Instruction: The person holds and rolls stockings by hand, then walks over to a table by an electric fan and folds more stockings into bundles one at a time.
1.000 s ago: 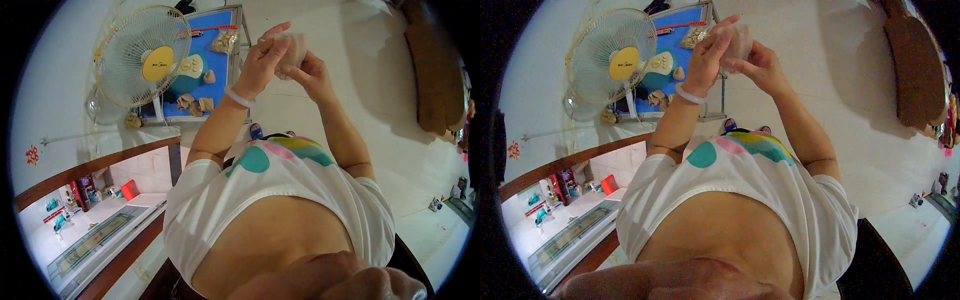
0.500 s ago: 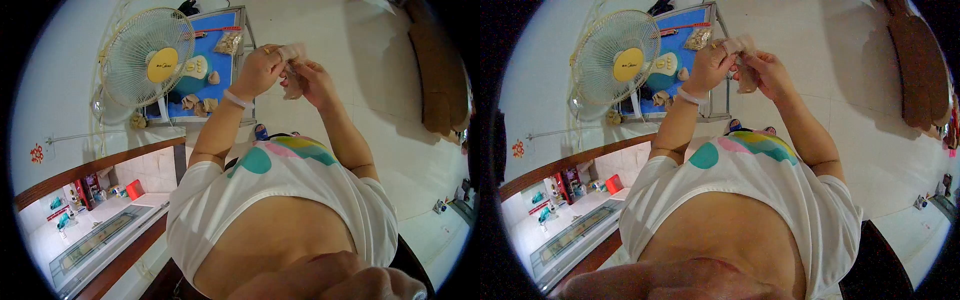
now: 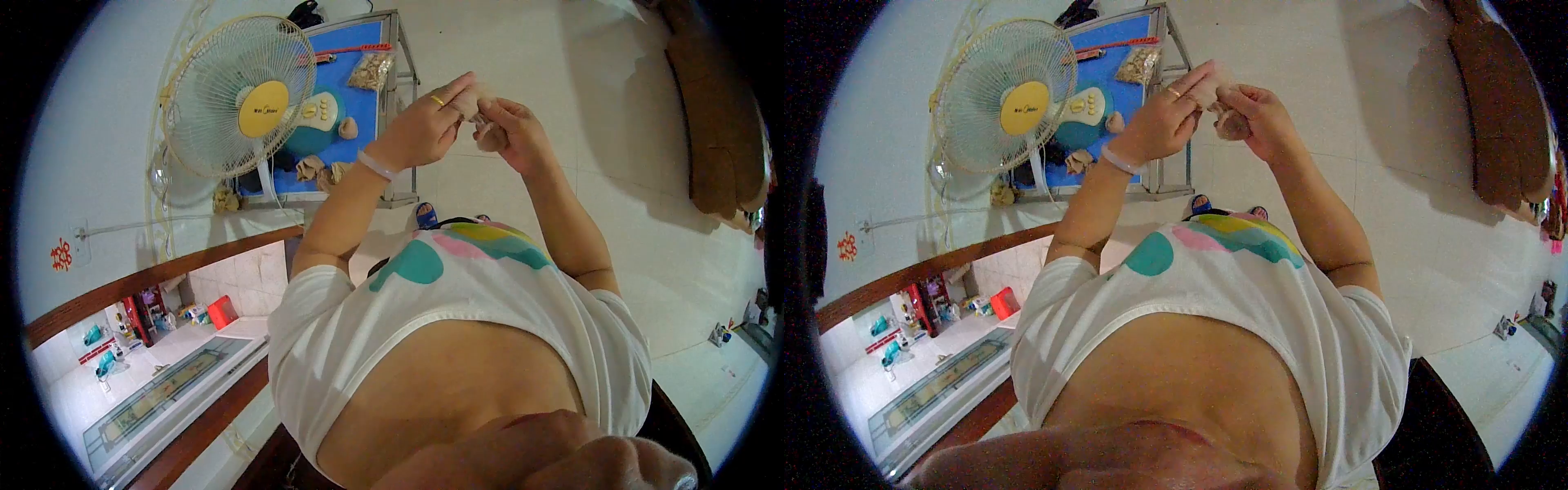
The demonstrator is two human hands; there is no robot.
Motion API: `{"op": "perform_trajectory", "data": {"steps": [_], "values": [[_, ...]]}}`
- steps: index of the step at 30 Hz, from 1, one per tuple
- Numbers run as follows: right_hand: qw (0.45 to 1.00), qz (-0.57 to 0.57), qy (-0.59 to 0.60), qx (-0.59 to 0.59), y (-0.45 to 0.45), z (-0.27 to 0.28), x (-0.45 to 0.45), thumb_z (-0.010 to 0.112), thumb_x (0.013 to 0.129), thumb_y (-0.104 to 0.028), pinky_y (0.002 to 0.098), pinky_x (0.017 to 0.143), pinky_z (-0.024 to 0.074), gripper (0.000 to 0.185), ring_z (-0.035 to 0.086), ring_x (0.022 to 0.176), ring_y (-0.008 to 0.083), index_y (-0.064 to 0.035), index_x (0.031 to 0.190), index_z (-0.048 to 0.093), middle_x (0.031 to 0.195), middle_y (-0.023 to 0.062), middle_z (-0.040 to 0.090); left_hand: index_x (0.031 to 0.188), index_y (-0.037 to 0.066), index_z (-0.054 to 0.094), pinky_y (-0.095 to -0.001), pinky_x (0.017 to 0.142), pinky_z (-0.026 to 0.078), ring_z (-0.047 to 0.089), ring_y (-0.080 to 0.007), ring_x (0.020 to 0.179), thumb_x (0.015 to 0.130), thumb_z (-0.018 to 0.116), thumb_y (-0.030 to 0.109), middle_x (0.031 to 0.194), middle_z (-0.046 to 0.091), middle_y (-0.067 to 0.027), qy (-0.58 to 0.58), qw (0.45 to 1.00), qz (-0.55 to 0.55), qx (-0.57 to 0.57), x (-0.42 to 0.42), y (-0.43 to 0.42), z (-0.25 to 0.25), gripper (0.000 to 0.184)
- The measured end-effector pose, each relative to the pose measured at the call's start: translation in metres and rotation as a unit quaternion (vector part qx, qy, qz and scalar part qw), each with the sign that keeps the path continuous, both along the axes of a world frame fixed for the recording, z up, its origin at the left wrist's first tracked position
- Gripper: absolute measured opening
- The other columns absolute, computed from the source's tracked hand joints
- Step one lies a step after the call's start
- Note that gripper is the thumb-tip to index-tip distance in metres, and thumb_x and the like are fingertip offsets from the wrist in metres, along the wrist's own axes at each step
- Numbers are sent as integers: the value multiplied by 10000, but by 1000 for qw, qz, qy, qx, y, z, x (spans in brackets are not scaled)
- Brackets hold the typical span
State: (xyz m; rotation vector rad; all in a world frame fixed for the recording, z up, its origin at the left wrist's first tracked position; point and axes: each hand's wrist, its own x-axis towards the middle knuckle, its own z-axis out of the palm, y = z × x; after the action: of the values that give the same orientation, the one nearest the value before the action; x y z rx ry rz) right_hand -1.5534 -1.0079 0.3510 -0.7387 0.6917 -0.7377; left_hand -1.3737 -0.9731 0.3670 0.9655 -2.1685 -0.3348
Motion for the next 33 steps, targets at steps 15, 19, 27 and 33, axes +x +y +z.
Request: {"op": "perform_trajectory", "data": {"steps": [15,19,27,33], "values": [[992,25,100,-75,3,12,7,552,834,-184,246,565,483,217,578,621,128,19,907,566,752,55,595,1006,24,537,-256,735,479,574,-128,822,779,604,75,948,578,-70,462,793,71,391,0,6,-18,242],[996,4,41,-82,1,-2,1,576,814,-147,269,664,496,232,584,727,145,19,974,550,860,79,596,941,-5,537,-237,678,477,575,-118,750,755,633,59,837,592,-59,566,737,124,348,3,1,-14,219],[960,-68,134,-235,5,-5,2,573,815,-127,286,699,497,239,583,763,155,34,987,531,857,82,593,930,16,527,-247,651,479,566,-111,730,748,649,99,859,579,-53,609,692,117,369,1,1,-14,234],[971,-196,122,-65,9,-8,8,523,855,-223,293,707,490,271,549,791,141,-2,1010,504,907,75,558,915,7,523,-249,659,479,557,-105,727,762,637,135,843,573,-51,595,737,140,290,-8,3,-14,230]]}}
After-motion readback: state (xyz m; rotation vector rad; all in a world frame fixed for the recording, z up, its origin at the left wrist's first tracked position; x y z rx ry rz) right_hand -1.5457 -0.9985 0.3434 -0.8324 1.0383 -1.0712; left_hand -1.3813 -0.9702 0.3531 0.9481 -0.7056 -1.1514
